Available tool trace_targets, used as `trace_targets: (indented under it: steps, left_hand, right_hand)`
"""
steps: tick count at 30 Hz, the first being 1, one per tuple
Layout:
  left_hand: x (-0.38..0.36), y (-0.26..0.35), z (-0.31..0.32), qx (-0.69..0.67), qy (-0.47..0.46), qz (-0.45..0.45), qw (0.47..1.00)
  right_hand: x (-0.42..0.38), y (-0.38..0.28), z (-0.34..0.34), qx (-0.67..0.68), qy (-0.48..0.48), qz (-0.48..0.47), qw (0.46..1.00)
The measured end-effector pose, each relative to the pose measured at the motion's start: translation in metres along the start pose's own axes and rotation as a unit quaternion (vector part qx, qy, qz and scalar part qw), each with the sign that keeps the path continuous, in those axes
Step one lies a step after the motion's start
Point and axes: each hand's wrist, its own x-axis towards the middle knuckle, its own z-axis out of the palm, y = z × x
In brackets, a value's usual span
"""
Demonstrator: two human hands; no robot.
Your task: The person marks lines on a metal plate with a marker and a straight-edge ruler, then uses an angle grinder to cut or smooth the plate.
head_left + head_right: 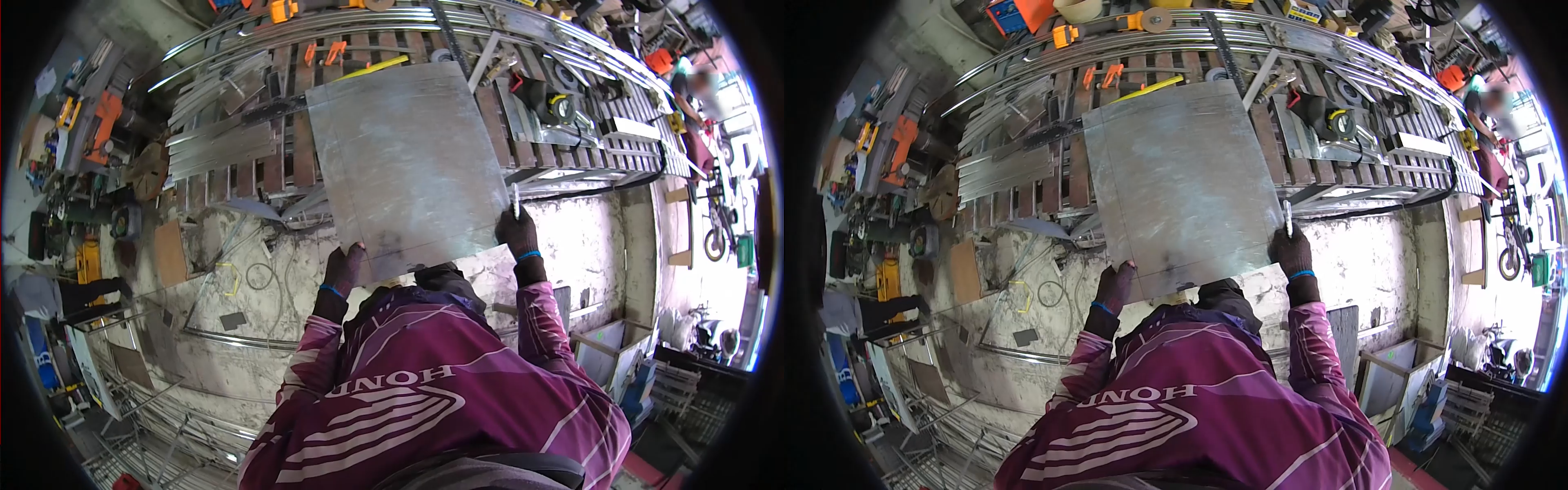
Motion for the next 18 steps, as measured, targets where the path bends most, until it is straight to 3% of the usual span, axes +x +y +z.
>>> trace_targets:
  steps: [5, 11, 18]
  left_hand:
    - [0.002, -0.007, 0.0, -0.013, 0.013, 0.026, 1.0]
    - [0.001, -0.004, 0.0, -0.01, 0.012, 0.009, 1.0]
    - [-0.004, 0.006, -0.001, 0.016, 0.015, 0.016, 1.0]
  right_hand:
    - [0.01, 0.018, -0.004, -0.027, -0.004, -0.044, 0.999]
    - [0.001, 0.005, -0.005, -0.047, 0.0, 0.001, 0.999]
    - [0.004, 0.01, -0.005, -0.054, 0.001, -0.011, 0.998]
